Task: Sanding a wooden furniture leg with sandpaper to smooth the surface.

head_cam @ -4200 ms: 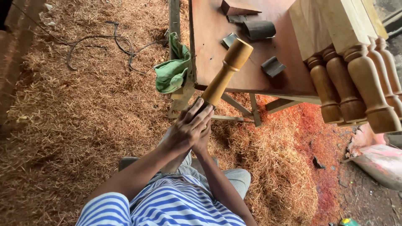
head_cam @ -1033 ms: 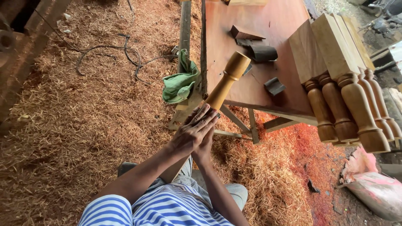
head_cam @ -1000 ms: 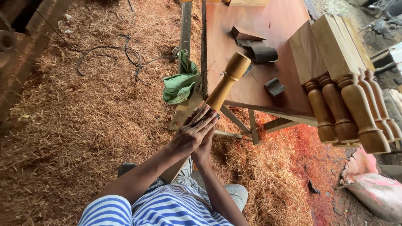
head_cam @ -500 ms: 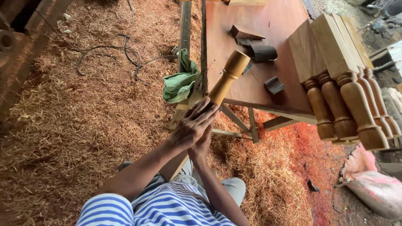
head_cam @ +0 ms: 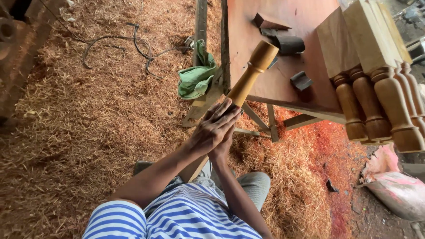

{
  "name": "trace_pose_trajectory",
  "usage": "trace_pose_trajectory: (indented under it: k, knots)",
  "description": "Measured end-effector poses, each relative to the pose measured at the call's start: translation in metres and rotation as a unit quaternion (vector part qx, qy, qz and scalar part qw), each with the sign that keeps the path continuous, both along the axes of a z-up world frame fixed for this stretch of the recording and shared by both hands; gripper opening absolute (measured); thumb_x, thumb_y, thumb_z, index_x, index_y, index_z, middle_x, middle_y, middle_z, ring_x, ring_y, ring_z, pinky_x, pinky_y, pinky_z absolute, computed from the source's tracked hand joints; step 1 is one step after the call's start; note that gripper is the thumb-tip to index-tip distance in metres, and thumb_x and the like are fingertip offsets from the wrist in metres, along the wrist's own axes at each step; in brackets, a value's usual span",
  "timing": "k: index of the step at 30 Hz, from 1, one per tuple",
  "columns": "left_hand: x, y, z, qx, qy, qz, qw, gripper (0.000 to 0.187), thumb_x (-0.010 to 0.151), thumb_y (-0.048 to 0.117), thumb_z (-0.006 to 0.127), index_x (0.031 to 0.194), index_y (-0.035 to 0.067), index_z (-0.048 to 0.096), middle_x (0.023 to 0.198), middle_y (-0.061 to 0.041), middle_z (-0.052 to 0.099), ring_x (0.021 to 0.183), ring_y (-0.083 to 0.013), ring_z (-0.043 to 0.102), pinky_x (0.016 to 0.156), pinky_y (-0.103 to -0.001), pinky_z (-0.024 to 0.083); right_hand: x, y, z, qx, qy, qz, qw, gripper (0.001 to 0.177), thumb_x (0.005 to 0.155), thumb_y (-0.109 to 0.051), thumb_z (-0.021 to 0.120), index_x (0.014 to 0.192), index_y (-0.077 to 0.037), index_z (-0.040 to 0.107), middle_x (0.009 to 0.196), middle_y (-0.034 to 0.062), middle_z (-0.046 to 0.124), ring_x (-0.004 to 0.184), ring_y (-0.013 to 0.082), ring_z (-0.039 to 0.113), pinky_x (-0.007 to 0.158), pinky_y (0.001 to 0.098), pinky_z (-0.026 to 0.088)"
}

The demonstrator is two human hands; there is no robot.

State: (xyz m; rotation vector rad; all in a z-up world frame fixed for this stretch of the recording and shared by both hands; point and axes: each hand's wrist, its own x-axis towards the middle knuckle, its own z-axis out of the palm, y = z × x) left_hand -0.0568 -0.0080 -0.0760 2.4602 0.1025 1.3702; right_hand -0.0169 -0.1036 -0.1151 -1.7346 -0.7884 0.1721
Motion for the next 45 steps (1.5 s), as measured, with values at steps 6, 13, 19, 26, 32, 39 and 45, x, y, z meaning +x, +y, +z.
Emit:
trace_pose_trajectory:
  k: [6, 13, 19, 26, 32, 39, 45]
  knots:
    - [-0.038, -0.009, 0.002, -0.047, 0.025, -0.036, 0.998, 0.045, 0.1, 0.002, 0.052, 0.144, 0.003, 0.061, 0.156, -0.008, 0.052, 0.153, -0.0277, 0.037, 0.128, -0.048, 0.031, 0.008, -0.005, -0.026, 0.052, 0.005, 0.03, 0.998, 0.097, 0.095, -0.019, 0.072, 0.165, 0.003, 0.009, 0.167, 0.0248, 0.031, 0.15, 0.0309, 0.041, 0.12, 0.0382, 0.041]
    - [-0.012, 0.008, 0.023, -0.035, 0.024, -0.032, 0.999, 0.044, 0.102, 0.005, 0.054, 0.145, 0.007, 0.06, 0.158, -0.006, 0.051, 0.154, -0.0259, 0.035, 0.13, -0.049, 0.029, -0.007, 0.002, 0.003, 0.051, -0.036, 0.033, 0.998, 0.106, 0.086, -0.016, 0.079, 0.162, 0.0, 0.007, 0.161, 0.023, 0.035, 0.14, 0.029, 0.049, 0.11, 0.0355, 0.047]
    - [0.032, 0.028, 0.065, -0.006, 0.023, -0.002, 1.0, 0.047, 0.1, 0.009, 0.057, 0.147, 0.009, 0.057, 0.16, -0.004, 0.047, 0.155, -0.0271, 0.033, 0.13, -0.048, 0.028, -0.008, 0.0, 0.016, 0.056, 0.027, 0.033, 0.998, 0.101, 0.082, -0.012, 0.079, 0.162, -0.003, 0.018, 0.156, 0.0178, 0.044, 0.132, 0.0213, 0.055, 0.102, 0.0305, 0.052]
    - [0.012, 0.012, 0.031, -0.029, 0.011, -0.026, 0.999, 0.048, 0.101, 0.007, 0.056, 0.149, 0.008, 0.057, 0.161, -0.005, 0.046, 0.156, -0.0266, 0.032, 0.13, -0.046, 0.029, -0.003, -0.001, 0.011, 0.044, 0.051, 0.028, 0.997, 0.103, 0.079, -0.013, 0.079, 0.162, -0.007, 0.017, 0.146, 0.0221, 0.053, 0.119, 0.0278, 0.062, 0.093, 0.0368, 0.058]
    - [-0.024, -0.004, 0.018, -0.037, 0.063, -0.03, 0.997, 0.046, 0.101, 0.006, 0.054, 0.147, 0.007, 0.057, 0.16, -0.007, 0.048, 0.155, -0.0259, 0.031, 0.13, -0.046, 0.027, 0.005, -0.005, -0.004, 0.091, -0.05, 0.062, 0.993, 0.105, 0.09, -0.009, 0.077, 0.166, -0.002, 0.006, 0.158, 0.0249, 0.04, 0.133, 0.0289, 0.057, 0.104, 0.0371, 0.056]
    - [0.03, 0.003, 0.036, 0.052, 0.052, 0.064, 0.995, 0.045, 0.101, 0.003, 0.056, 0.145, 0.011, 0.059, 0.161, -0.005, 0.045, 0.154, -0.0256, 0.034, 0.13, -0.051, 0.029, -0.003, -0.001, 0.01, -0.022, 0.059, 0.015, 0.998, 0.109, 0.079, -0.018, 0.076, 0.163, -0.003, 0.008, 0.125, 0.0252, 0.064, 0.092, 0.0294, 0.067, 0.078, 0.0293, 0.061]
    - [0.043, 0.006, 0.042, 0.064, 0.046, 0.082, 0.993, 0.051, 0.097, 0.001, 0.064, 0.148, 0.004, 0.057, 0.163, -0.01, 0.04, 0.154, -0.0312, 0.031, 0.124, -0.052, 0.034, 0.002, 0.002, 0.002, -0.026, -0.045, -0.005, 0.999, 0.092, 0.078, -0.023, 0.08, 0.149, 0.003, 0.026, 0.128, 0.0203, 0.056, 0.1, 0.0246, 0.064, 0.078, 0.0314, 0.06]
